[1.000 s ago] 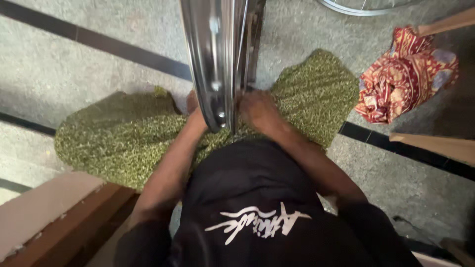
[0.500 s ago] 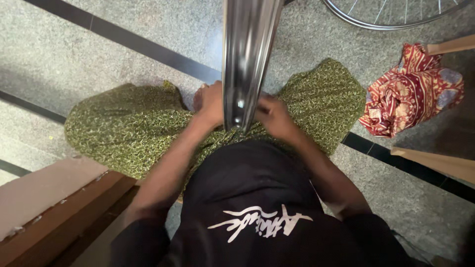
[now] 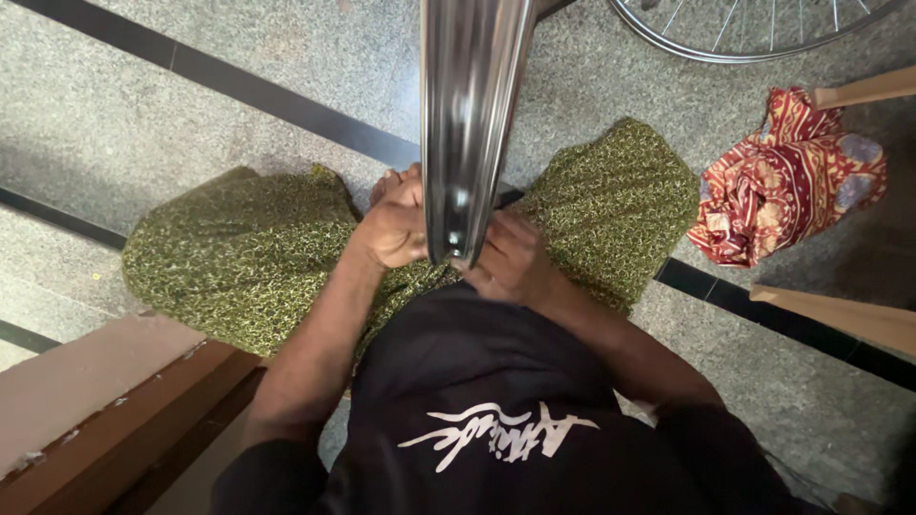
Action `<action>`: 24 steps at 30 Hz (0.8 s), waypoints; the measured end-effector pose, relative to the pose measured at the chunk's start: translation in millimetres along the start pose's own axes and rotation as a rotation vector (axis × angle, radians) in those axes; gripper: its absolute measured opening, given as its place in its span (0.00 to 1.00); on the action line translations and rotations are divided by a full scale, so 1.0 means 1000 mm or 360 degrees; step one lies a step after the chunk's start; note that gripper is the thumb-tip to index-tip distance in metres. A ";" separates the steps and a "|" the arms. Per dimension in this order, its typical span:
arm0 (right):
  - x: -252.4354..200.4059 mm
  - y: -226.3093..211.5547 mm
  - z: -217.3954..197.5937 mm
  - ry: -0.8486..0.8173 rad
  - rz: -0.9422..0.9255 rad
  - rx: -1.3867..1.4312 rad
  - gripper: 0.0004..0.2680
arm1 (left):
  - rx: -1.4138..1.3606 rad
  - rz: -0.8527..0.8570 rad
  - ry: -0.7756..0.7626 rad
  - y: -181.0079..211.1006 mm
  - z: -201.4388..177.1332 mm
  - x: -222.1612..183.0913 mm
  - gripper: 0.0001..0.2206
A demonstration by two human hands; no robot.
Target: The person works on a bicycle wheel by turning the rim and handling spokes or small components on a metal stand while sitting on the floor.
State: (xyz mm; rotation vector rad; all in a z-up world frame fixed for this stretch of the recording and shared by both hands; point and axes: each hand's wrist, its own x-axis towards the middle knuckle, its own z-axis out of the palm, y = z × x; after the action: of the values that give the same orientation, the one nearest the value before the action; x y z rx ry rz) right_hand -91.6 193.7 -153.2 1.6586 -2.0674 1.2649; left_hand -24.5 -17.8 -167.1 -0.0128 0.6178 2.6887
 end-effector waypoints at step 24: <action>-0.030 0.059 0.060 -0.0145 0.1418 0.0894 0.06 | 0.1181 0.0193 0.0848 -0.019 -0.026 0.039 0.21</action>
State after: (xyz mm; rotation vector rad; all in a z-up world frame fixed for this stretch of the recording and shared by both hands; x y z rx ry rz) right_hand -112.5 171.8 -236.7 0.8982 -2.8198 2.2182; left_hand -55.3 1.1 -202.2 -0.5119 1.7823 2.3872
